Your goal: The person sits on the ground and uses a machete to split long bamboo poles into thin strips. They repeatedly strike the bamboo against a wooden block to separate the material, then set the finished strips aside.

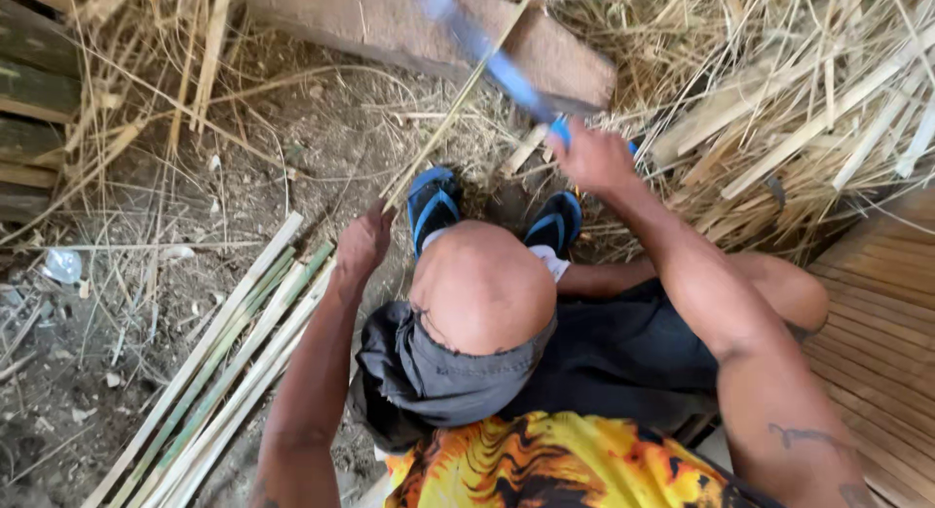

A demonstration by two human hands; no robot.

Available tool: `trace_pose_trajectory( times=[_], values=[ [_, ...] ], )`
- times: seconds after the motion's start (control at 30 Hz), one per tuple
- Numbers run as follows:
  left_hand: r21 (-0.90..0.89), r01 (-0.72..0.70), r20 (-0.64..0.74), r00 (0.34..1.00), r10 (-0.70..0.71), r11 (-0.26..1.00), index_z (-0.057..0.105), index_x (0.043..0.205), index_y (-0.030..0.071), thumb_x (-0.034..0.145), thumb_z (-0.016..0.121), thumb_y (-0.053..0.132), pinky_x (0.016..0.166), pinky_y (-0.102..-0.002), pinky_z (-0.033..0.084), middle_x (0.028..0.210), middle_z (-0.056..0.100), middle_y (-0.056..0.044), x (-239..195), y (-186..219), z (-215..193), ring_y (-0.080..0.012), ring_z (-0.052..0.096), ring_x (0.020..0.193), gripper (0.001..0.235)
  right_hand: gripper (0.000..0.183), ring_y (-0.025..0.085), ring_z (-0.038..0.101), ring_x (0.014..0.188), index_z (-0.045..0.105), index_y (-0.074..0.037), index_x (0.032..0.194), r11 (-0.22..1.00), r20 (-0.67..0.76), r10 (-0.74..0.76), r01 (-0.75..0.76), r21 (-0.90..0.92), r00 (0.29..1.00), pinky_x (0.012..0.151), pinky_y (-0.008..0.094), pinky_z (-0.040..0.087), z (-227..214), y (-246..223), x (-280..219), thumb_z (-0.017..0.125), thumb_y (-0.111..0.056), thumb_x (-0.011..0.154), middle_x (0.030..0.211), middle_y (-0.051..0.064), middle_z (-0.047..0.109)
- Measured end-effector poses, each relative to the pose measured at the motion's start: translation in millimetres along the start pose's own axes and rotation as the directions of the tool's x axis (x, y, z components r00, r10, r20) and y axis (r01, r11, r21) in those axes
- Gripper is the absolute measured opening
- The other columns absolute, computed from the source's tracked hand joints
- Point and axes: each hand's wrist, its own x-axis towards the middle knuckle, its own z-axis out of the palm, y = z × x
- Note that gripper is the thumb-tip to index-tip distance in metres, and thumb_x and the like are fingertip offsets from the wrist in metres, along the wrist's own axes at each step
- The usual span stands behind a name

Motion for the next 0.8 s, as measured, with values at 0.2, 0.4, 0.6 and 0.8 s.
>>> trace_pose_trajectory(
  times=[0.2,0.4,0.6,0.8],
  values=[
    [0.068,0.120,0.053,0.991,-0.124,0.990,0.057,0.137,0.019,0.104,0.047,0.043,0.079,-0.063,0.052,0.094,0.070,-0.033,-24.1,-23.8,-5.2,-0.0543,0.067,0.089,0.042,0.049,0.042,0.071,0.078,0.060,-0.004,0.114,0.990,-0.104,0.075,-0.087,-0.112,0.992,0.071,0.056,0.056,-51.6,45.1,23.3,0.054,-0.053,0.112,0.084,0.023,0.071],
    [0.010,0.143,0.048,0.989,-0.143,0.990,0.057,0.135,0.017,0.105,0.045,0.042,0.076,-0.062,0.053,0.089,0.070,-0.031,-18.2,-8.8,-7.4,-0.0528,0.068,0.084,0.041,0.050,0.038,0.073,0.070,0.055,-0.005,0.120,0.983,0.219,-0.117,0.144,-0.112,0.969,0.069,0.055,0.058,-34.3,11.4,10.2,0.045,-0.051,0.106,0.079,0.020,0.072],
    [0.053,0.092,-0.017,0.996,-0.091,0.994,0.060,0.132,0.016,0.103,0.048,0.040,0.074,-0.062,0.052,0.087,0.071,-0.030,-64.6,-42.7,0.1,-0.0524,0.067,0.081,0.040,0.044,0.033,0.067,0.070,0.066,-0.008,0.117,0.944,-0.264,0.320,-0.283,0.169,0.910,0.062,0.050,0.051,-62.1,115.5,30.1,0.044,-0.046,0.115,0.077,0.016,0.068],
    [-0.126,-0.215,-0.107,0.973,0.202,0.968,0.070,0.109,0.007,0.103,0.055,0.039,0.072,-0.056,0.054,0.089,0.071,-0.029,-14.9,-16.6,9.0,-0.0478,0.068,0.082,0.036,0.048,0.035,0.067,0.061,0.057,-0.008,0.122,0.931,-0.102,0.319,-0.292,0.219,0.942,0.057,0.050,0.052,-34.3,94.8,-8.3,0.039,-0.051,0.113,0.076,0.016,0.067]
  ],
)
